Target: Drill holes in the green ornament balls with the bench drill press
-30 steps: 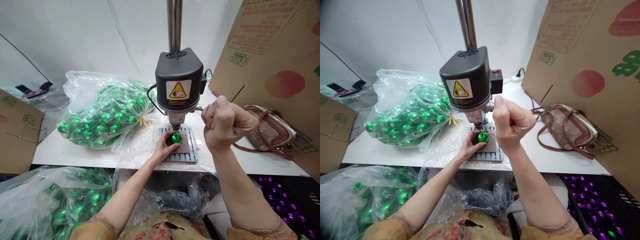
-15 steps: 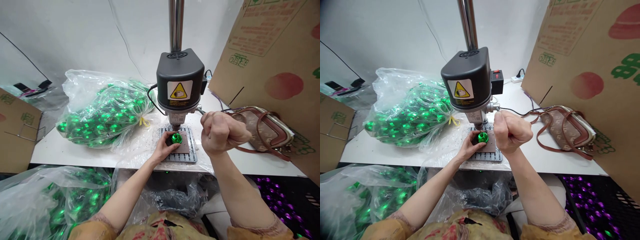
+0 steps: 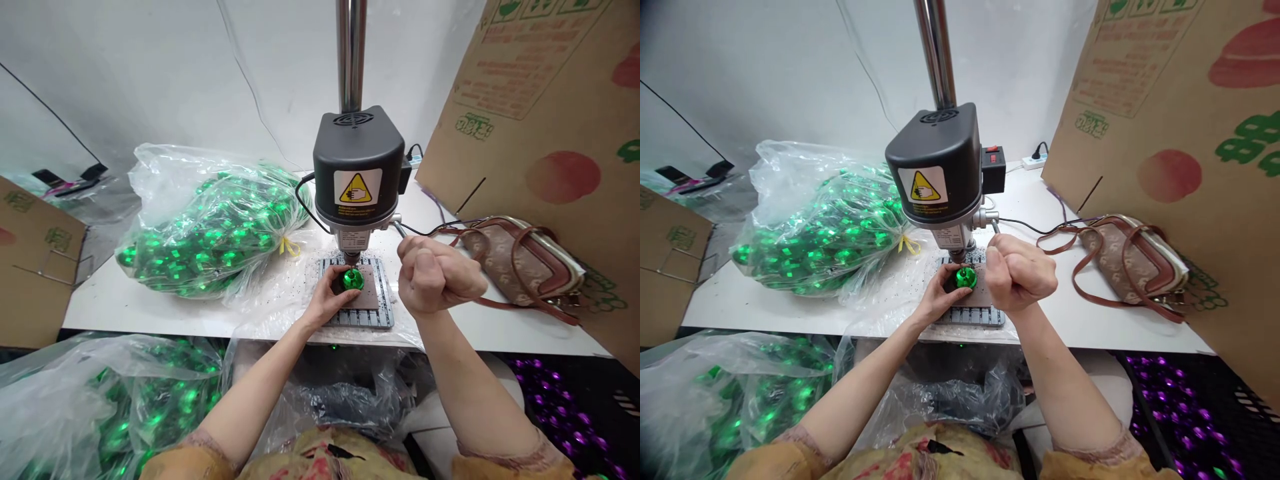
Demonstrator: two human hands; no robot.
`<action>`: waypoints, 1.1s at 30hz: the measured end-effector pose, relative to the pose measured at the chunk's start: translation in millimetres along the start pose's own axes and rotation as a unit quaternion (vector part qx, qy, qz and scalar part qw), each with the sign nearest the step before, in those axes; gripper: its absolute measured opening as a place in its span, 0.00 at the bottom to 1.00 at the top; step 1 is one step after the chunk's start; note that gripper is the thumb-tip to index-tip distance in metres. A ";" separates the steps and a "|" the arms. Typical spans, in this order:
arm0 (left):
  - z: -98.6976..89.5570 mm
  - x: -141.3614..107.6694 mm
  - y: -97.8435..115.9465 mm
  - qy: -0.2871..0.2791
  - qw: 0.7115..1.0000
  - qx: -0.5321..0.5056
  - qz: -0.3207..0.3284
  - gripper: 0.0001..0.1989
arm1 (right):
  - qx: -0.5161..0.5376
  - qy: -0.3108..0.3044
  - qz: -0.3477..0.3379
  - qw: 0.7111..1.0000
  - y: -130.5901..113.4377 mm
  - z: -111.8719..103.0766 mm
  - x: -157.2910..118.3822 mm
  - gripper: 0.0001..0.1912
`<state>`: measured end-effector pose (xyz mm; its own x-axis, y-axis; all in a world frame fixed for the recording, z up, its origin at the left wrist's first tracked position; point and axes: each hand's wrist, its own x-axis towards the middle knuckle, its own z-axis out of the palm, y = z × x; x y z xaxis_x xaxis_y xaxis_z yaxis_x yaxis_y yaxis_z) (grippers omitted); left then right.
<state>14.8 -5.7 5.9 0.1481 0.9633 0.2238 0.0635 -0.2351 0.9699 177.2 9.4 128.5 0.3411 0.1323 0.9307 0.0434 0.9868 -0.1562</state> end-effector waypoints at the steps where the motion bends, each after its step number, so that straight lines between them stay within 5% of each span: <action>1: 0.1 -0.1 0.5 0.001 1.000 0.000 0.000 0.26 | 0.000 -0.003 -0.001 1.000 0.0 -1.2 -2.4 0.22; 7: 0.1 -0.2 1.3 0.004 1.000 0.007 0.000 0.27 | -0.031 0.014 0.038 0.999 -10.8 6.9 8.9 0.23; 10: 1.6 1.0 1.8 0.010 1.000 0.013 -0.002 0.27 | -0.086 0.046 0.179 0.979 -15.7 21.0 40.4 0.25; 13: 4.9 -3.0 8.0 0.052 0.997 0.050 0.014 0.25 | -0.064 0.010 0.239 0.969 -12.0 31.7 70.1 0.25; 16: 6.5 -22.7 19.9 0.120 0.982 0.127 0.067 0.21 | -0.053 0.012 0.253 0.966 -6.3 35.6 82.6 0.25; 19: 3.7 -60.8 28.0 0.066 0.960 0.212 0.172 0.19 | -0.039 0.028 0.255 0.966 -6.5 36.1 82.2 0.25; 22: -2.8 -103.9 23.4 -0.074 0.878 0.346 0.322 0.19 | -0.045 0.032 0.259 0.964 -10.3 36.5 80.1 0.25; 25: -12.1 -133.1 12.0 -0.139 0.775 0.486 0.380 0.17 | -0.056 0.033 0.249 0.966 -12.0 37.0 79.7 0.25; 27: -19.9 -138.0 7.7 -0.151 0.763 0.499 0.383 0.20 | -0.057 0.026 0.239 0.969 -11.7 37.0 79.8 0.25; 30: -34.7 -118.8 9.3 -0.093 0.807 0.461 0.357 0.15 | -0.065 0.019 0.236 0.969 -10.9 36.4 79.4 0.26; 33: -55.1 -73.1 12.7 0.005 0.840 0.523 0.145 0.10 | -0.078 0.020 0.237 0.968 -11.3 36.1 79.1 0.26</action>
<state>-49.5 -72.0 7.2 0.2988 0.8455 0.4425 0.8596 -0.4399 0.2600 169.8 12.1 215.9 0.3925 0.5605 0.7293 0.0126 0.7895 -0.6136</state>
